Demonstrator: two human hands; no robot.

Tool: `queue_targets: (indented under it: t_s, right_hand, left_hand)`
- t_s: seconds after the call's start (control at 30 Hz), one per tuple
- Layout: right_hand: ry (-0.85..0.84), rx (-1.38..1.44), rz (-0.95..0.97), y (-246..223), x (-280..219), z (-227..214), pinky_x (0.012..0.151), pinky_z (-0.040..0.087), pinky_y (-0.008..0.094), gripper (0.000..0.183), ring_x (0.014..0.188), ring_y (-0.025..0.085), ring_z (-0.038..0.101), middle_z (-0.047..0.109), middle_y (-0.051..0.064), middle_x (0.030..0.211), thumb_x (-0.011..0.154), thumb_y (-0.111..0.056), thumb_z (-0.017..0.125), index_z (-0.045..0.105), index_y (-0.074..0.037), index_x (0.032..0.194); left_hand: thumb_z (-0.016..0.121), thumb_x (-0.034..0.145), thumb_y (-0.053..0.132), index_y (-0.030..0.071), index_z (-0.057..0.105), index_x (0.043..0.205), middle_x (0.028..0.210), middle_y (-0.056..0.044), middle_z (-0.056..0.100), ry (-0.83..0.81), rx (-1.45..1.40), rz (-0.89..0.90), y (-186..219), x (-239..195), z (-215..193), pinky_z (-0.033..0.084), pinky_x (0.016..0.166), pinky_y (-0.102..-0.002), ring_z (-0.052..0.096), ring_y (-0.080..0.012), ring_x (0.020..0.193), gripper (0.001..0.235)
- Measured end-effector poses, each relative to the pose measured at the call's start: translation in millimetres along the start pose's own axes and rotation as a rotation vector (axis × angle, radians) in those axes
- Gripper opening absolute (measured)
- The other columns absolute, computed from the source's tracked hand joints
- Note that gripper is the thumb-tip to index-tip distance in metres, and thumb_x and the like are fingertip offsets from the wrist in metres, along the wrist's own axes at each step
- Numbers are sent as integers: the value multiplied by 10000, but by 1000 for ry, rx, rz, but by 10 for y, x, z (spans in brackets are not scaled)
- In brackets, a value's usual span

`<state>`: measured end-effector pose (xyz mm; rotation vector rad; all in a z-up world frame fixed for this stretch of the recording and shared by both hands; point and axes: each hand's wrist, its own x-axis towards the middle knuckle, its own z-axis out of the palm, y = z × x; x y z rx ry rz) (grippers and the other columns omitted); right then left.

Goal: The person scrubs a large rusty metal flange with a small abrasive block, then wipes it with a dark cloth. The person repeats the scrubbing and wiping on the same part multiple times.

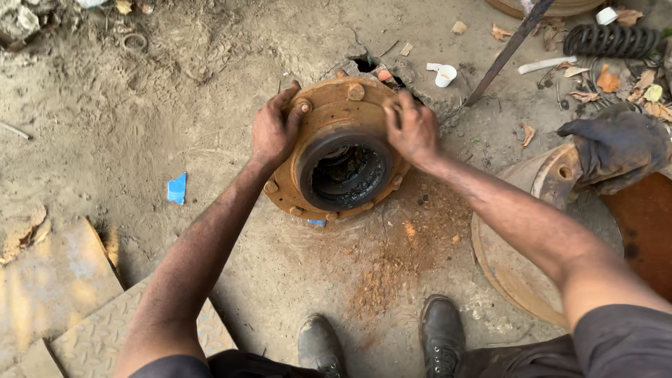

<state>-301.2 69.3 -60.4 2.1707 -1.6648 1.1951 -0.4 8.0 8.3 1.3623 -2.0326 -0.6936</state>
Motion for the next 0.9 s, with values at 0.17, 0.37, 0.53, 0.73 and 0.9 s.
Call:
queue_targets:
  t_s: [0.17,0.37,0.53,0.73,0.9]
  right_hand:
    - [-214,-38,153,90,-57,-131,257,432,213,124,393,89,527,654,98,679,1071,-79,615,578,20,1135]
    - [-75,214,280,253,-31,-540,335,432,245,112,511,119,598,750,112,880,1069,-73,629,644,28,1116]
    - [-17,313,486,180,-270,-501,384,533,208,133,603,87,701,746,84,855,1040,-92,665,641,11,1121]
    - [-42,114,805,-207,-281,-361,526,519,326,232,647,195,651,732,141,840,986,-134,705,660,-12,1178]
    - [299,295,1103,-356,-408,82,768,543,352,191,916,203,670,703,128,1013,937,-157,759,709,5,1025]
  left_hand:
    - [675,992,333,76,606,1422,1299,-167,704,41,-23,44,10,-23,-35,563,958,-440,729,-276,1099,505]
    - [657,1018,318,47,607,1416,1329,-185,690,62,-63,152,-6,-22,-51,548,976,-443,720,-305,1135,484]
    - [670,999,328,59,637,1401,1274,-203,707,64,-13,80,57,-42,-62,543,983,-453,707,-342,1149,485]
    - [629,1028,354,67,629,1402,1329,-190,690,91,-27,92,68,-82,-48,532,1001,-452,691,-328,1182,471]
    - [612,1051,426,72,619,1417,1346,-210,667,113,24,148,33,-63,-50,520,1004,-474,672,-357,1196,508]
